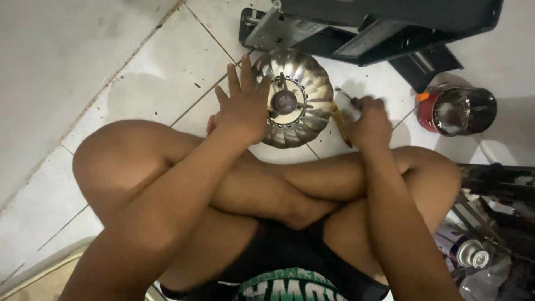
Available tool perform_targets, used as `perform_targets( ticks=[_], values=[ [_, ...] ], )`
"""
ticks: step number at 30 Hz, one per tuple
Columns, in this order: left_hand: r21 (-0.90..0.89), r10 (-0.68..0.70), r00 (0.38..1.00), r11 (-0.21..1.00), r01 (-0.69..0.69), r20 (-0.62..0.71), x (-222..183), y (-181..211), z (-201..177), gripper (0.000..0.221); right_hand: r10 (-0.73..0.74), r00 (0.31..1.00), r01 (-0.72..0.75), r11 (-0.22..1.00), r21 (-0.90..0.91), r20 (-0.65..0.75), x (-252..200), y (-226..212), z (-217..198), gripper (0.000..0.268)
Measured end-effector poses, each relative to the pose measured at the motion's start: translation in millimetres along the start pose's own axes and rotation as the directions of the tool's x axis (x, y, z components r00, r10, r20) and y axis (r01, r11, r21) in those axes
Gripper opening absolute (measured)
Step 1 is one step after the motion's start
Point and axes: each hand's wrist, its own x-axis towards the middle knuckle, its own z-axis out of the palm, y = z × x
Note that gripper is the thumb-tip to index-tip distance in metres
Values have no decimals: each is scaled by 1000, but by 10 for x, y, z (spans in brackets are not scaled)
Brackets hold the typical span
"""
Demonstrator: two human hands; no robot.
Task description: Disassembling a portable gas stove and cleaning the burner head with a brush.
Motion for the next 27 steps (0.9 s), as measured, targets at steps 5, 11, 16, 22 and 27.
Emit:
perform_targets(
  ticks=[5, 11, 16, 22, 27],
  values=[
    [25, 22, 999, 999, -20, -44, 62, -41, 93, 104, 186, 829, -40, 960, -277, 527, 32, 25, 202, 36],
    [51, 4, 1000, 999, -5, 26, 65, -1, 66, 108, 46, 941, -180, 907, 382, 334, -97, 137, -301, 33],
    [-77, -107, 978, 989, 123, 178, -2, 168, -246, 121, -320, 948, 297, 888, 350, 7, -350, -455, -866, 28],
    [25, -136, 959, 991, 134, 248, -17, 220, -318, 132, -319, 947, 320, 943, -87, 22, -178, -686, -819, 25],
    [46, -129, 962, 992, 121, 241, -22, 198, -321, 133, -327, 942, 323, 944, 63, 74, -143, -782, -771, 21]
  ],
)
